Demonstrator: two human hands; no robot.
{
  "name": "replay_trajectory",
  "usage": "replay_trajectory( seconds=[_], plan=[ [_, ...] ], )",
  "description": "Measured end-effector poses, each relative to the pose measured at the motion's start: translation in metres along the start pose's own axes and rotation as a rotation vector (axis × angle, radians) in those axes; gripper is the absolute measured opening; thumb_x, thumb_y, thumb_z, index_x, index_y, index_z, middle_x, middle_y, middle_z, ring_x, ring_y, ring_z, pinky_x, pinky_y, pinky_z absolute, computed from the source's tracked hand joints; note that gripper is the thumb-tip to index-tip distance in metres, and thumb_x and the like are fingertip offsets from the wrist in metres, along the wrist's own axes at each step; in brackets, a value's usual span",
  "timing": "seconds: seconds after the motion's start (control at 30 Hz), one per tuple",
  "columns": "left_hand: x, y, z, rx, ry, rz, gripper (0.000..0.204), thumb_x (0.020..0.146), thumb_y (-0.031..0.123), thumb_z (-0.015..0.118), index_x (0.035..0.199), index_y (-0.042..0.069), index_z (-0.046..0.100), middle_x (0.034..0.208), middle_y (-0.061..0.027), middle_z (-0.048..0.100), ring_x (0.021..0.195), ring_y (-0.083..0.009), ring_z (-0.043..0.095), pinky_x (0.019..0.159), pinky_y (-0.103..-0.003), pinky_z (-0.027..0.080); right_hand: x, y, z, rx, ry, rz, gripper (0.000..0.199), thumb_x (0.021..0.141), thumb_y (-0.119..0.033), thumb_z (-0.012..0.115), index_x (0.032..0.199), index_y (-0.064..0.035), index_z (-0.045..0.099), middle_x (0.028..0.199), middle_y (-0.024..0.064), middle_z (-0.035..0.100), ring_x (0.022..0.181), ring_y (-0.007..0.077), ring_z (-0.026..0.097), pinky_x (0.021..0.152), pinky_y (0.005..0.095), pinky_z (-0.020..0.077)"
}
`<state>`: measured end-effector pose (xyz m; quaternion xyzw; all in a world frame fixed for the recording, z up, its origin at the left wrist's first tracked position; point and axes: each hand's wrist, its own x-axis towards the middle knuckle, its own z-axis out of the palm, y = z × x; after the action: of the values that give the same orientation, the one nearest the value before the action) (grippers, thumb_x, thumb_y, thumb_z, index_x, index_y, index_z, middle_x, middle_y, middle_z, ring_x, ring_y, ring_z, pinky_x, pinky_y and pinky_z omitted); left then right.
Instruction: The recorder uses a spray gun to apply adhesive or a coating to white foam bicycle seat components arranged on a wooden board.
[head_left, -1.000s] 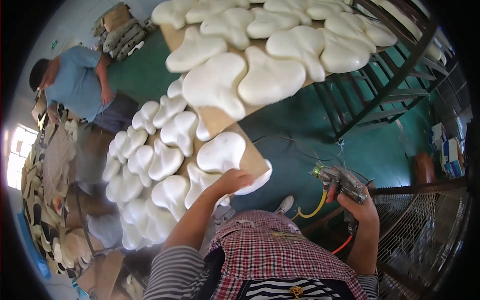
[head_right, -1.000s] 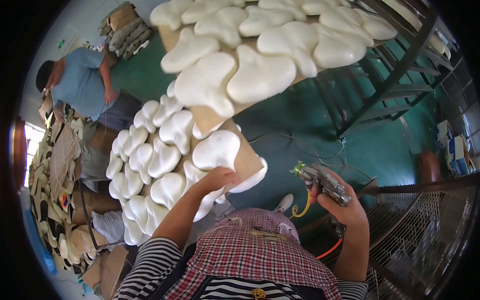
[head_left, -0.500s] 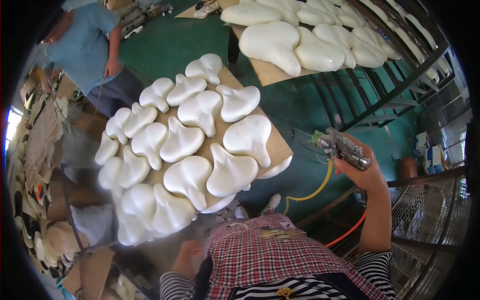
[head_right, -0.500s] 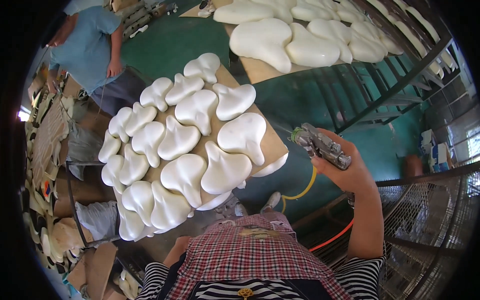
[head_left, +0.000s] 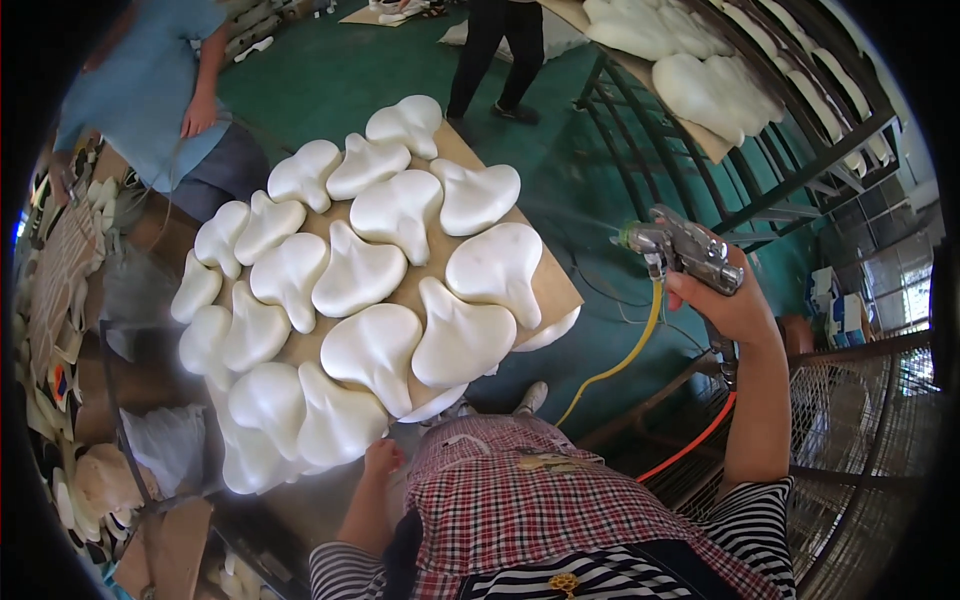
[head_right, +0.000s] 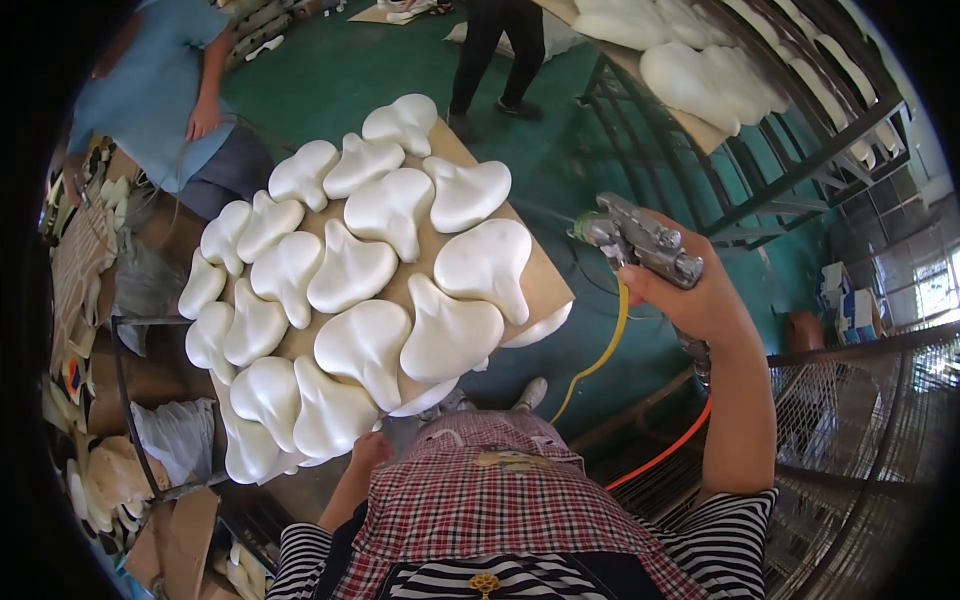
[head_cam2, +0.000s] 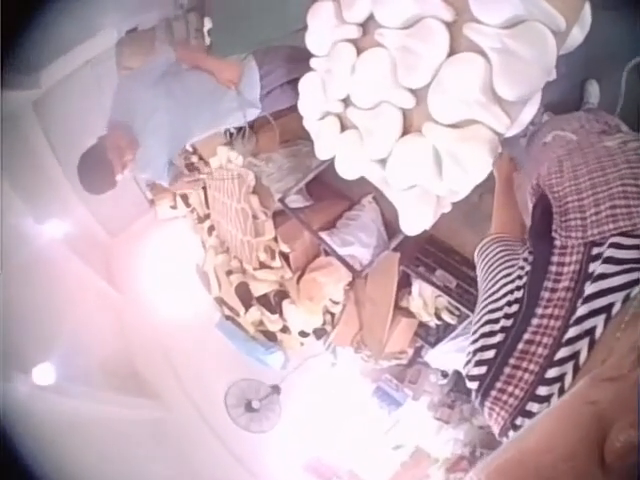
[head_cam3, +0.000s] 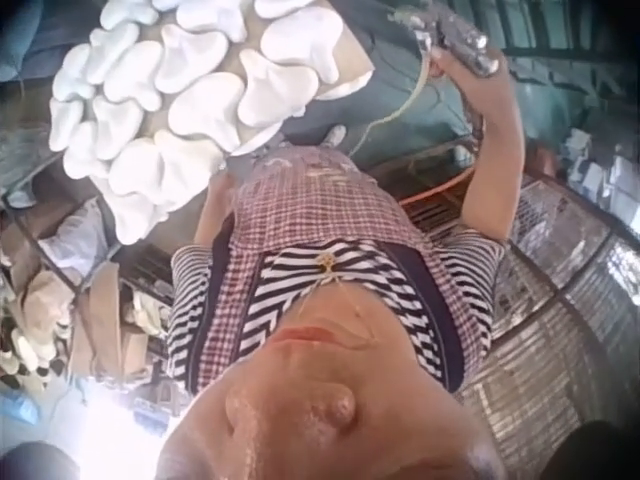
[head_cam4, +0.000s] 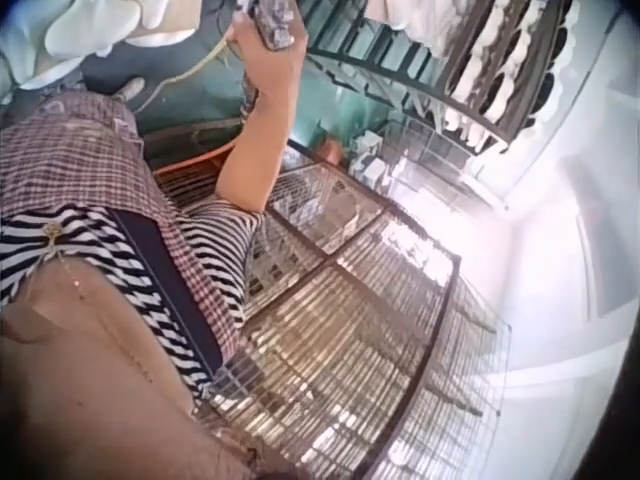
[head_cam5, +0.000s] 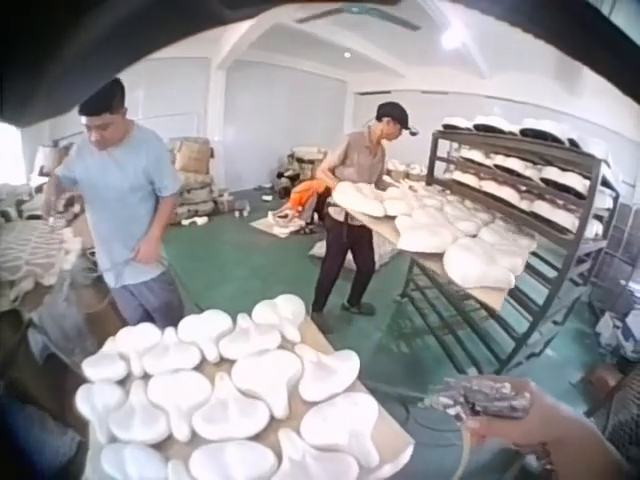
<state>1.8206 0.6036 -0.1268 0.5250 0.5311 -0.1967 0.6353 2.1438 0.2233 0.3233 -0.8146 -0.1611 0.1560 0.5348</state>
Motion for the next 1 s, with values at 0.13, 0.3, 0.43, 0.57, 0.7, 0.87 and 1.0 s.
replay_trajectory(
  seconds=[0.13,0.3,0.43,0.57,0.7,0.87,1.0],
  plan=[
    [0.006,-0.013,-0.010,0.087,-0.004,-0.057,0.023,0.085,0.022,0.053,0.095,0.002,0.058,0.071,-0.0112,0.061,0.051,-0.0224,0.061,0.040,-0.032,0.045,0.001,0.000,-0.008,-0.064,0.063,0.016,0.048,0.079,-0.007,0.065,0.124,0.0019,0.050,0.082,0.0019,0.058,0.065,0.0087,0.054,0.060,0.0238,0.0465],
    [0.001,-0.014,-0.016,0.056,0.012,-0.105,0.019,0.084,0.018,0.052,0.093,0.003,0.056,0.071,-0.0114,0.061,0.052,-0.0226,0.061,0.042,-0.033,0.047,-0.010,-0.010,0.004,0.000,0.052,0.028,0.044,0.079,-0.005,0.064,0.120,0.0033,0.051,0.081,0.0017,0.058,0.065,0.0085,0.054,0.060,0.0238,0.0466],
    [0.002,-0.009,-0.020,0.094,0.002,-0.054,0.019,0.085,0.019,0.052,0.093,0.002,0.056,0.070,-0.0112,0.061,0.050,-0.0219,0.060,0.041,-0.033,0.045,-0.012,-0.011,0.008,-0.065,0.026,0.049,0.043,0.079,-0.005,0.063,0.119,0.0038,0.052,0.080,0.0015,0.058,0.065,0.0082,0.054,0.061,0.0236,0.0460],
    [0.002,-0.005,-0.016,0.035,-0.014,-0.055,0.018,0.085,0.018,0.053,0.092,0.002,0.056,0.068,-0.0101,0.059,0.047,-0.0210,0.058,0.038,-0.031,0.043,-0.032,-0.004,0.011,-0.043,0.034,0.094,0.040,0.080,-0.005,0.062,0.117,0.0035,0.052,0.079,0.0011,0.057,0.065,0.0080,0.053,0.060,0.0234,0.0454],
    [0.010,-0.016,-0.021,0.019,-0.054,-0.055,0.016,0.085,0.018,0.052,0.091,0.003,0.057,0.068,-0.0097,0.060,0.047,-0.0210,0.058,0.038,-0.030,0.043,-0.043,-0.008,0.011,-0.033,0.121,0.051,0.041,0.080,-0.006,0.063,0.118,0.0029,0.053,0.081,0.0002,0.057,0.067,0.0069,0.053,0.060,0.0225,0.0452],
    [0.019,-0.032,-0.024,0.120,-0.087,-0.036,0.016,0.085,0.018,0.052,0.090,0.003,0.056,0.069,-0.0103,0.060,0.048,-0.0212,0.059,0.039,-0.031,0.043,-0.083,-0.005,0.021,-0.099,-0.023,0.151,0.040,0.080,-0.006,0.064,0.118,0.0018,0.053,0.086,-0.0001,0.057,0.068,0.0058,0.052,0.061,0.0218,0.0459],
    [0.024,-0.042,-0.029,0.226,-0.115,-0.006,0.016,0.085,0.018,0.052,0.090,0.003,0.056,0.071,-0.0108,0.061,0.049,-0.0215,0.059,0.040,-0.031,0.044,-0.089,-0.011,0.031,0.000,0.106,0.181,0.046,0.080,-0.006,0.064,0.124,0.0015,0.051,0.086,0.0003,0.058,0.068,0.0051,0.052,0.063,0.0203,0.0456]
  ],
)
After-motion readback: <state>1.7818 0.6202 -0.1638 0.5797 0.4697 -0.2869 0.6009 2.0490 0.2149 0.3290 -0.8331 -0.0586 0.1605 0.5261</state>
